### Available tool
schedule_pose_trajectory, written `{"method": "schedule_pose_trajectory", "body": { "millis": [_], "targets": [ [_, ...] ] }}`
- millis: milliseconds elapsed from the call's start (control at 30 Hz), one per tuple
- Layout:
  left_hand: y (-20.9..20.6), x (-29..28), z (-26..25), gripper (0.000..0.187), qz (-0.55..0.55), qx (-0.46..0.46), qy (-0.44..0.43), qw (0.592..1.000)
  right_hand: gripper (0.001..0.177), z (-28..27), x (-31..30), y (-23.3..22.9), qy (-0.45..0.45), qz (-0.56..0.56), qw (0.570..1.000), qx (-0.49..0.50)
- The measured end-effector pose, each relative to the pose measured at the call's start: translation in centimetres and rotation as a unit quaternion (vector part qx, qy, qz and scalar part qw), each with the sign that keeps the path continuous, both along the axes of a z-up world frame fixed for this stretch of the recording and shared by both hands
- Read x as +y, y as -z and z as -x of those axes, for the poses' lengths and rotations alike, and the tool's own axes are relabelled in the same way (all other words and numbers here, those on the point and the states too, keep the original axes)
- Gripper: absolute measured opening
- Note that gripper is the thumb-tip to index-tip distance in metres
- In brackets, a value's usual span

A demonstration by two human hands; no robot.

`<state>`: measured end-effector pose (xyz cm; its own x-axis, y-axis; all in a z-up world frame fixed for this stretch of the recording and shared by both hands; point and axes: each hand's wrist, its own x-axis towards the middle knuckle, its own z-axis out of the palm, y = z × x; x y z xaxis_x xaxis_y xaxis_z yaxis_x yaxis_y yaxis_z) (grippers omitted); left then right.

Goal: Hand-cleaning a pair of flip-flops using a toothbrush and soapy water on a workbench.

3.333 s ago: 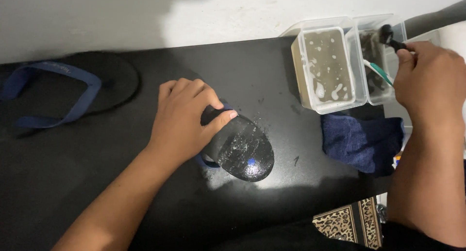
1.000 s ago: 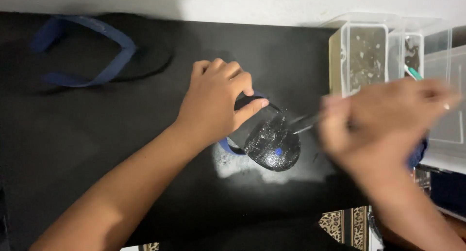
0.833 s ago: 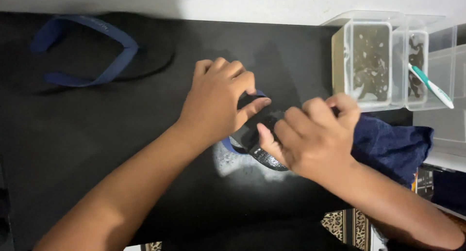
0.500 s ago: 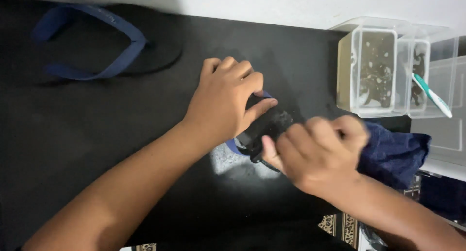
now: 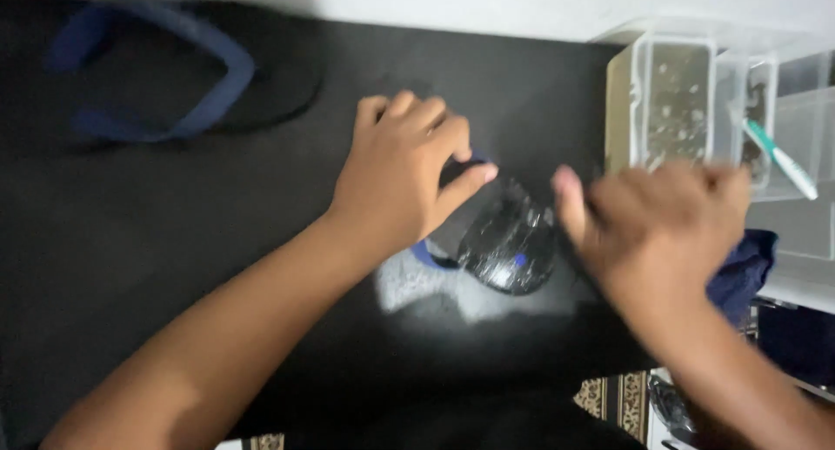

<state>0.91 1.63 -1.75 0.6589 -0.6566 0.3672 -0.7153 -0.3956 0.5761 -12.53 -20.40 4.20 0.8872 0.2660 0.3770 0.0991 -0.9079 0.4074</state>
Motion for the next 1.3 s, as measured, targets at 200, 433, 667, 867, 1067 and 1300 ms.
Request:
{"method": "schedule_pose_trajectory", "body": {
  "millis": [200, 433, 667, 867, 1067, 1300],
  "targets": [
    [0.6, 0.0, 0.6, 0.033, -0.008, 0.016, 0.019, 1.000, 0.056, 3.8, 1.0, -1.6, 0.115, -0.041, 0.983, 0.139],
    [0.6, -0.6, 0.9, 0.032, -0.001, 0.019, -0.014, 1.000, 0.016, 5.4, 4.3, -2.2, 0.106, 0.043, 0.985, 0.128],
    [0.8, -0.3, 0.8, 0.032, 0.000, -0.006, 0.001, 1.000, 0.014, 5.2, 4.6, -3.9, -0.007, -0.042, 0.975, 0.219],
    [0.6, -0.4, 0.9, 0.033, 0.001, 0.003, -0.014, 1.000, 0.017, 4.5, 3.7, -3.1, 0.055, -0.030, 0.980, 0.190],
    [0.8, -0.5, 0.7, 0.034, -0.019, 0.006, -0.001, 1.000, 0.008, 4.0, 1.4, -3.2, 0.012, 0.020, 0.987, 0.160],
    [0.6, -0.8, 0.7, 0.033, -0.031, 0.000, 0.000, 1.000, 0.018, 2.1, 3.7, -3.8, -0.191, -0.047, 0.960, 0.198]
  ]
}}
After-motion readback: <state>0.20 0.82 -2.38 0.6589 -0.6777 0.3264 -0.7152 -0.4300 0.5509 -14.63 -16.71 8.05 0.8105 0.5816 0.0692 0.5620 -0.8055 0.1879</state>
